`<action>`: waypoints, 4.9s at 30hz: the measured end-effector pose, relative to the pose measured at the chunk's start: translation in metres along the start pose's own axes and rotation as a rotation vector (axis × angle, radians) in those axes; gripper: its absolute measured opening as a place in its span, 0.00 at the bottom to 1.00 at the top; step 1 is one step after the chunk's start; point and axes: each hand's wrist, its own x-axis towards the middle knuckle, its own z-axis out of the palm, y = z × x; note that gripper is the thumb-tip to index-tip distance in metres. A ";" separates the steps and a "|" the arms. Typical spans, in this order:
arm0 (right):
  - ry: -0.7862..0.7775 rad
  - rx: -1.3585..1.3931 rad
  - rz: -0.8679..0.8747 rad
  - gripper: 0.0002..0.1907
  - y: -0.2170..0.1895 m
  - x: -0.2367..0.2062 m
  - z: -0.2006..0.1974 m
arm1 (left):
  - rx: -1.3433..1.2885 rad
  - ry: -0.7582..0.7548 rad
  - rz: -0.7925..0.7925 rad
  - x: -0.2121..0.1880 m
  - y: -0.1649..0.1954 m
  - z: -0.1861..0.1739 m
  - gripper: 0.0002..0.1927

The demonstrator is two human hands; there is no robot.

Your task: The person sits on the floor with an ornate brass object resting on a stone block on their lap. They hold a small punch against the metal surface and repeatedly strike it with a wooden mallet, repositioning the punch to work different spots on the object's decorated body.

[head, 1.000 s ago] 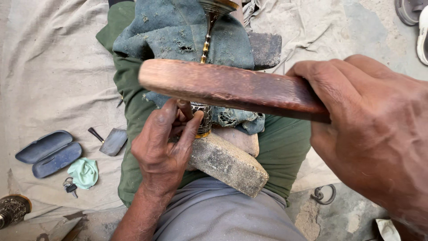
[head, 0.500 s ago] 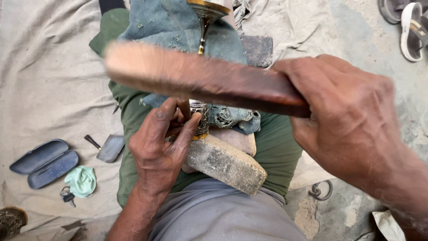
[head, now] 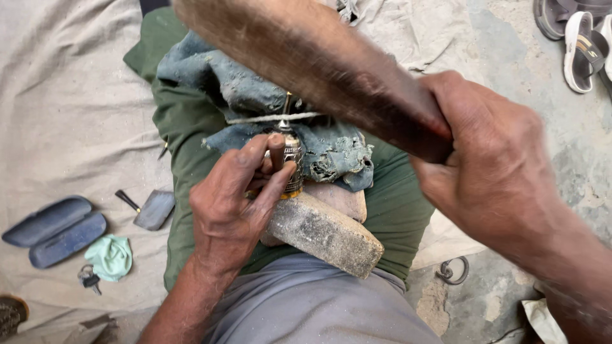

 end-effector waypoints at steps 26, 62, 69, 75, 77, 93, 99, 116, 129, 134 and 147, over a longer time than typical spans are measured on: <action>-0.096 0.100 0.399 0.13 0.028 -0.044 0.001 | -0.048 -0.099 0.071 0.009 -0.009 -0.012 0.20; -0.006 0.080 0.091 0.17 0.011 -0.028 -0.001 | -0.044 -0.195 0.140 0.026 -0.015 -0.023 0.20; -0.022 0.115 0.238 0.15 0.037 -0.051 0.019 | -0.124 -0.168 0.120 0.026 -0.015 -0.031 0.18; -0.088 0.785 0.676 0.23 0.042 -0.061 0.059 | -0.273 -0.228 0.010 0.035 -0.025 -0.050 0.23; -0.067 0.765 0.714 0.28 0.031 -0.069 0.063 | -0.277 -0.235 -0.009 0.034 -0.029 -0.051 0.23; -0.033 -0.285 -0.092 0.17 -0.036 0.030 -0.029 | -0.237 0.235 -0.143 -0.014 -0.023 -0.006 0.22; -0.025 -0.284 -0.196 0.17 -0.060 0.061 -0.042 | -0.252 0.201 -0.223 -0.008 -0.020 -0.010 0.23; -0.215 -0.385 -0.013 0.15 -0.051 0.058 -0.046 | -0.266 0.132 -0.187 -0.002 -0.023 -0.018 0.22; -0.198 -0.313 0.055 0.15 -0.040 0.047 -0.034 | -0.217 0.067 -0.101 0.002 -0.026 -0.024 0.23; -0.160 -0.305 -0.002 0.18 -0.037 0.046 -0.037 | -0.258 0.041 -0.093 0.005 -0.025 -0.026 0.23; -0.177 -0.261 0.080 0.15 -0.025 0.037 -0.041 | -0.251 0.009 -0.031 0.010 -0.027 -0.028 0.22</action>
